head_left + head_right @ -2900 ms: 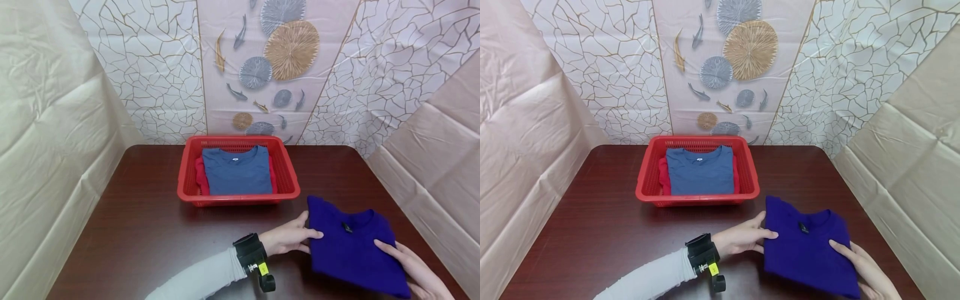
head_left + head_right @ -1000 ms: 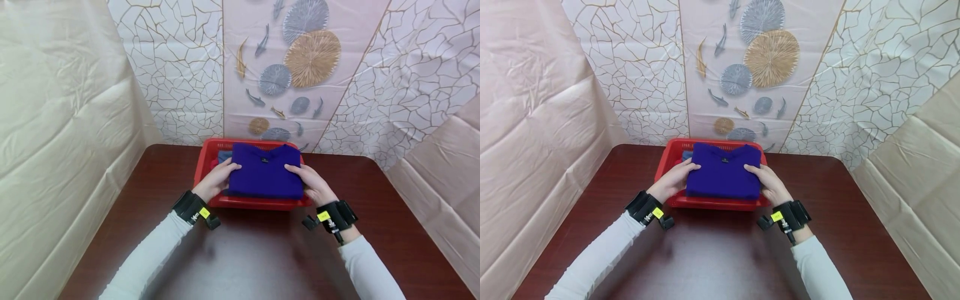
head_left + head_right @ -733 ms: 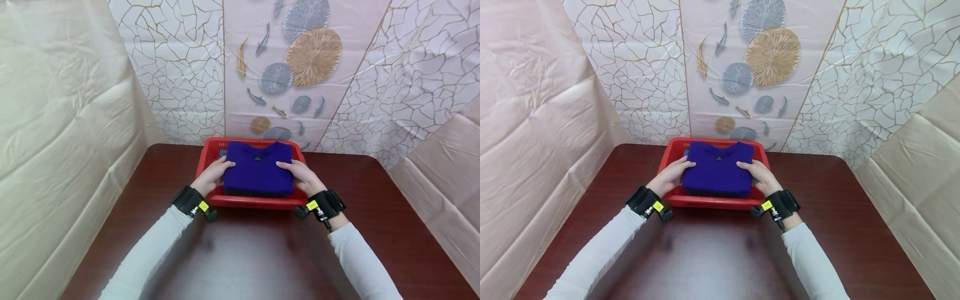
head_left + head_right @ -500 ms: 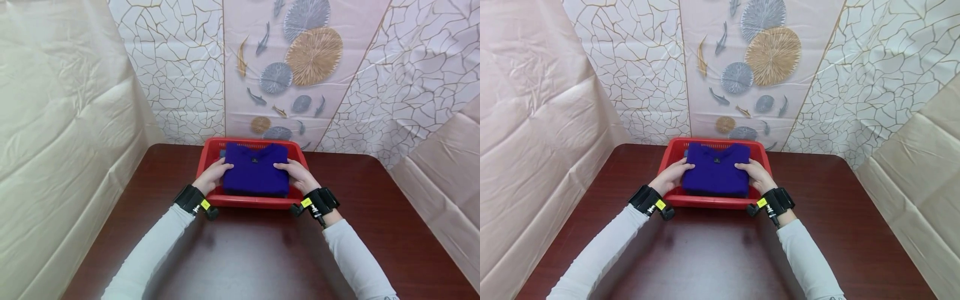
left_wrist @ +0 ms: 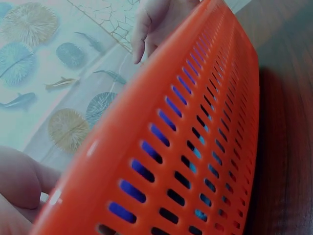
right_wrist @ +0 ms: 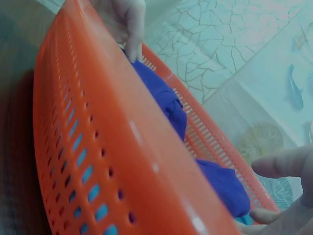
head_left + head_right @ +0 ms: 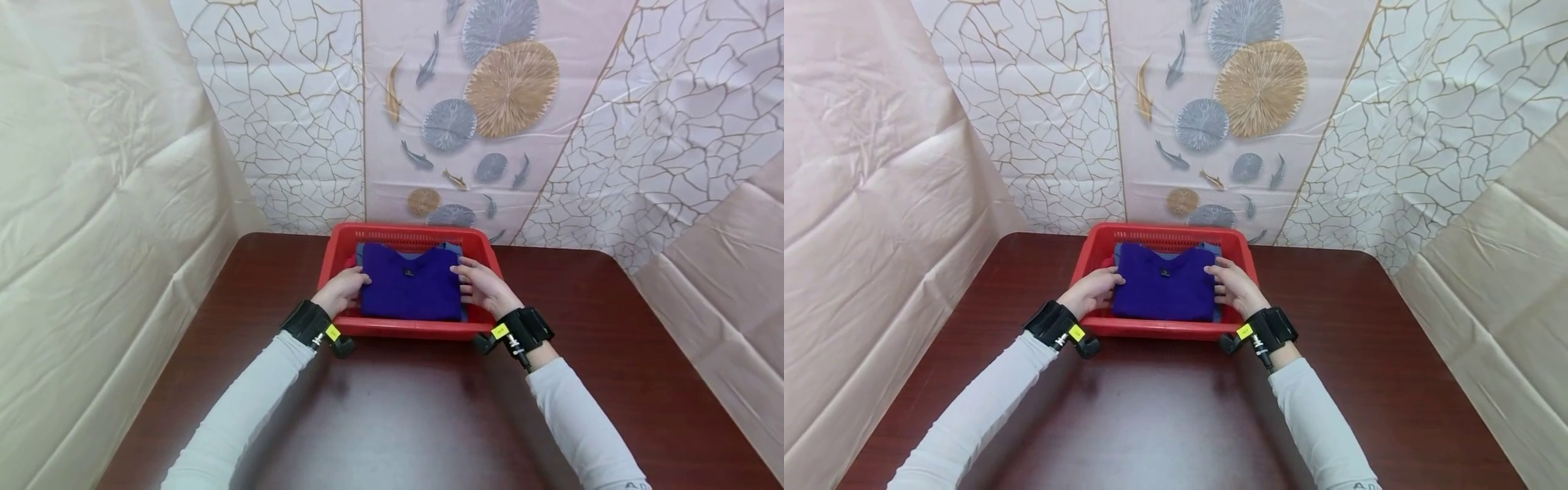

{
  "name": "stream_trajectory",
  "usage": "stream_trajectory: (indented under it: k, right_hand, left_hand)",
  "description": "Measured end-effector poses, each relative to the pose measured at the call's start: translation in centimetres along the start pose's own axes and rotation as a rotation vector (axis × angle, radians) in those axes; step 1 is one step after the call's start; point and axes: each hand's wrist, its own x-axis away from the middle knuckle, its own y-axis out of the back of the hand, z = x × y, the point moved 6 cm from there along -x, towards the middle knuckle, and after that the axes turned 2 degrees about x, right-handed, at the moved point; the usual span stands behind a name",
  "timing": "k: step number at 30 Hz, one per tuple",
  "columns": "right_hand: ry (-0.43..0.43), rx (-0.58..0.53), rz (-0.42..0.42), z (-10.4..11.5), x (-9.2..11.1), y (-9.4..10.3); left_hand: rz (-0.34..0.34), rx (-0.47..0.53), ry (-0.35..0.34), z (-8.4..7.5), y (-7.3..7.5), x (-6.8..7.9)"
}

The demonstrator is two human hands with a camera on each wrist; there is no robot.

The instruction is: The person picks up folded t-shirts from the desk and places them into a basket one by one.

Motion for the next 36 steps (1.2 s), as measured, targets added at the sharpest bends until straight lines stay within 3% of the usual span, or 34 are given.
stream_trajectory:
  k: [3,6,8,10,12,14,16,18,20,22,25,28,33,36]
  right_hand:
    - [0.023,0.044,-0.026,0.1,0.3,0.5]
    - [0.096,0.168,-0.037,0.5,0.8,0.5]
    - [0.181,0.307,-0.051,0.9,1.2,0.2]
    - [0.291,0.518,-0.063,1.3,1.9,-0.5]
    - [0.415,0.753,-0.052,1.6,2.5,-1.4]
    - [0.526,0.960,-0.010,1.6,3.2,-2.5]
    - [0.583,1.094,0.063,1.2,3.5,-3.5]
    - [0.586,1.181,0.122,0.7,3.4,-4.2]
    - [0.550,1.238,0.147,0.2,3.2,-4.4]
    - [0.519,1.276,0.155,-0.2,3.0,-4.4]
    - [0.502,1.296,0.165,-0.5,2.9,-4.5]
    - [0.482,1.290,0.169,-0.7,2.8,-4.5]
    - [0.479,1.249,0.100,-0.3,2.6,-4.2]
    - [0.535,1.185,-0.039,0.2,3.3,-4.1]
  left_hand:
    - [0.001,-0.013,-0.005,-0.3,0.3,0.2]
    - [-0.008,-0.009,-0.027,-0.8,0.8,0.5]
    - [-0.027,-0.014,-0.060,-1.2,1.1,0.9]
    - [-0.045,-0.053,-0.105,-1.5,1.2,1.4]
    - [-0.067,-0.170,-0.189,-2.1,1.0,2.0]
    - [-0.069,-0.363,-0.294,-2.5,0.4,2.5]
    - [-0.056,-0.635,-0.386,-2.7,-0.3,2.8]
    - [-0.013,-0.916,-0.449,-2.4,-1.1,2.9]
    - [0.053,-1.109,-0.460,-1.6,-1.8,2.8]
    - [0.122,-1.208,-0.429,-0.7,-2.2,2.6]
    - [0.174,-1.219,-0.369,0.2,-2.2,2.5]
    - [0.209,-1.215,-0.352,0.5,-2.2,2.2]
    - [0.190,-1.205,-0.371,0.0,-2.0,2.1]
    - [0.092,-1.187,-0.436,-0.7,-1.8,2.8]
